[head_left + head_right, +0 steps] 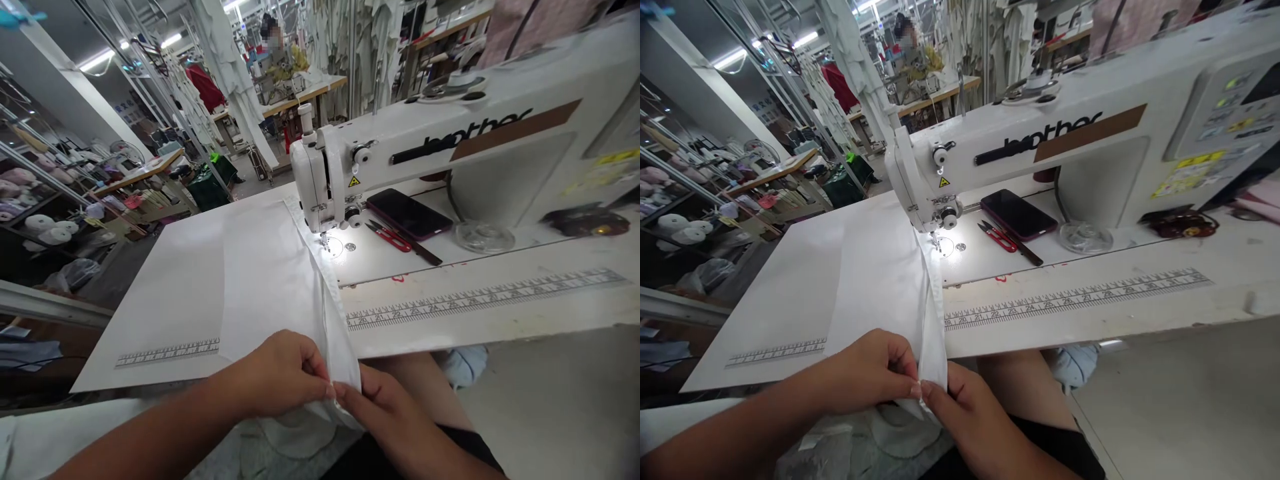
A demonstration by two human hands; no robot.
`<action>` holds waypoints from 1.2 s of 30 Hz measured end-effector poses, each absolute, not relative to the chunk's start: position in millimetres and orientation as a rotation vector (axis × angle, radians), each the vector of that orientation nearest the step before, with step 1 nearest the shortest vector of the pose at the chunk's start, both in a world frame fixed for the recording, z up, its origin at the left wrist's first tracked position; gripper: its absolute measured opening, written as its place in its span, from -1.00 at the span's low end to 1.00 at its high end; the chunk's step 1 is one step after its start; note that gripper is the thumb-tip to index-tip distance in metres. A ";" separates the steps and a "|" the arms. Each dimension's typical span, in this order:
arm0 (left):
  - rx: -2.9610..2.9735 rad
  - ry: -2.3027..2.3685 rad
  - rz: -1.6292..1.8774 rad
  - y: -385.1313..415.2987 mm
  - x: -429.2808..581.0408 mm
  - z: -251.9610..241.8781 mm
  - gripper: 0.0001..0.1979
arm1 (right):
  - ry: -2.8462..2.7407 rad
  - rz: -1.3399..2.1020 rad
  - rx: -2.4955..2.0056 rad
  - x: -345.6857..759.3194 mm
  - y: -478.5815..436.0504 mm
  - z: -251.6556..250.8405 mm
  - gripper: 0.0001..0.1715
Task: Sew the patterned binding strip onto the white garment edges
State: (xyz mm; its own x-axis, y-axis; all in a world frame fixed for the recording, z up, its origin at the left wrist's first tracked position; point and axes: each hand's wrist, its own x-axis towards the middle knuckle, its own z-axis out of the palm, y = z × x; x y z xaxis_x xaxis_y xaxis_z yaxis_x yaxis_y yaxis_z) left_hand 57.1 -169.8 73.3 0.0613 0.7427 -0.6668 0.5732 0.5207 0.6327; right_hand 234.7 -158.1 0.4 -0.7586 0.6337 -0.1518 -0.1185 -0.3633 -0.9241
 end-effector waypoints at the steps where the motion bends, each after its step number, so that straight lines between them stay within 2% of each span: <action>1: 1.119 1.577 0.155 -164.1 54.8 72.7 -0.82 | -1.421 2.141 -0.687 235.3 -157.6 0.3 -0.65; 4: 1.072 1.458 0.083 -149.2 50.1 72.4 -0.85 | -1.486 2.119 -0.635 237.0 -155.5 0.9 -0.60; 8: 1.070 1.377 0.055 -137.5 52.0 78.9 -0.90 | -1.534 2.092 -0.602 238.7 -153.0 1.8 -0.66; 12: 1.471 1.583 0.103 -128.1 65.8 88.9 -0.92 | -1.603 1.969 -0.706 241.5 -154.4 7.1 -0.67; 14: 1.909 1.565 0.312 -121.1 77.2 91.3 -0.95 | -1.726 1.785 -0.746 245.0 -156.3 10.3 -0.72; 16: 2.321 1.299 0.471 -113.0 88.9 90.3 -0.92 | -1.885 1.485 -0.794 250.4 -156.1 12.2 -0.80; 19: 2.574 1.037 0.266 -103.4 99.9 83.4 -0.79 | -2.136 0.988 -0.820 261.3 -144.3 11.2 -0.89; 21: 2.575 1.121 0.105 -102.0 100.6 76.7 -0.69 | -2.205 0.731 -0.955 267.7 -127.1 8.3 -0.85; 23: 2.562 1.235 0.166 -105.3 97.5 70.1 -0.65 | -2.134 0.588 -1.197 270.8 -107.2 4.9 -0.80; 25: 2.543 1.306 0.385 -111.4 92.8 65.0 -0.65 | -2.026 0.562 -1.334 269.6 -92.4 1.9 -0.76; 28: 2.461 1.303 0.606 -119.7 85.7 62.3 -0.63 | -1.987 0.578 -1.295 264.6 -91.0 -1.9 -0.69; 33: 2.315 1.194 0.627 -123.7 83.6 68.7 -0.78 | -1.908 0.641 -1.083 268.7 -121.2 -10.1 -0.85; 36: 2.356 1.173 0.600 -123.6 90.5 77.6 -0.81 | -1.838 0.642 -1.029 274.1 -133.2 -13.0 -0.79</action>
